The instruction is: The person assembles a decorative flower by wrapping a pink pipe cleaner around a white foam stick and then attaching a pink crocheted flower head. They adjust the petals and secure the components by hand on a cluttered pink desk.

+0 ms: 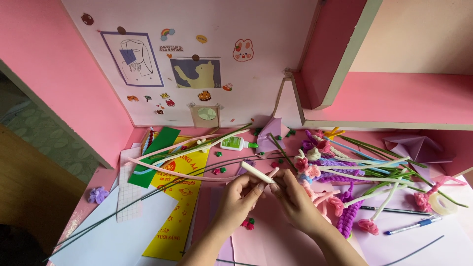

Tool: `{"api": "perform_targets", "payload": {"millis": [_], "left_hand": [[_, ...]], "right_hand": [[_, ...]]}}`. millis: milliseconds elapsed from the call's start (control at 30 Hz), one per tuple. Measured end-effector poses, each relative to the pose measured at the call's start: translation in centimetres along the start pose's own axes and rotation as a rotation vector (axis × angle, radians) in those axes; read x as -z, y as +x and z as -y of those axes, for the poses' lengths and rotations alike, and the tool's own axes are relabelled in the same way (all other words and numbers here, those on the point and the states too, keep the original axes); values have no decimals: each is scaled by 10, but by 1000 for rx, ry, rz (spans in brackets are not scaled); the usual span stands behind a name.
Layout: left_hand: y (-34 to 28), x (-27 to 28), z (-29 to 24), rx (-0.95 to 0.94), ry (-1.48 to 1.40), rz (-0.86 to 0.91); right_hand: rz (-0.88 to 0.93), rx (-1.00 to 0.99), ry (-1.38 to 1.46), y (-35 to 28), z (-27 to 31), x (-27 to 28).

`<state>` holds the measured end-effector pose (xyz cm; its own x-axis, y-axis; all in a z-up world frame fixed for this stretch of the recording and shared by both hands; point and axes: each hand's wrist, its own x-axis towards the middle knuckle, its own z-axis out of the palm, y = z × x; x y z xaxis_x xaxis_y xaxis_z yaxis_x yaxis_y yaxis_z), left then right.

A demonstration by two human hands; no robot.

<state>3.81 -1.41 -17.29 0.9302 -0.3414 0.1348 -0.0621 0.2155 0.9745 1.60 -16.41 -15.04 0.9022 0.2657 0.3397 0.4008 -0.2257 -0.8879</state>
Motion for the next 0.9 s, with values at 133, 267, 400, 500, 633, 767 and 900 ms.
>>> {"api": "perform_targets", "payload": {"millis": [133, 267, 400, 500, 633, 767, 900], "left_hand": [[-1, -1, -3, -14, 54, -25], [-1, 1, 2, -14, 44, -12], [-1, 1, 1, -9, 109, -32], [-1, 2, 4, -86, 78, 7], [2, 1, 3, -189, 81, -16], [2, 1, 5, -203, 74, -10], [-1, 2, 3, -170, 97, 3]], "right_hand": [[23, -7, 28, -2, -3, 1], [24, -95, -57, -4, -6, 1], [19, -92, -195, -5, -9, 0], [23, -58, -188, -5, -11, 1], [-25, -54, -247, -1, -5, -4], [-40, -48, -158, 1, 0, -6], [-22, -30, -3, 1, -4, -2]]}}
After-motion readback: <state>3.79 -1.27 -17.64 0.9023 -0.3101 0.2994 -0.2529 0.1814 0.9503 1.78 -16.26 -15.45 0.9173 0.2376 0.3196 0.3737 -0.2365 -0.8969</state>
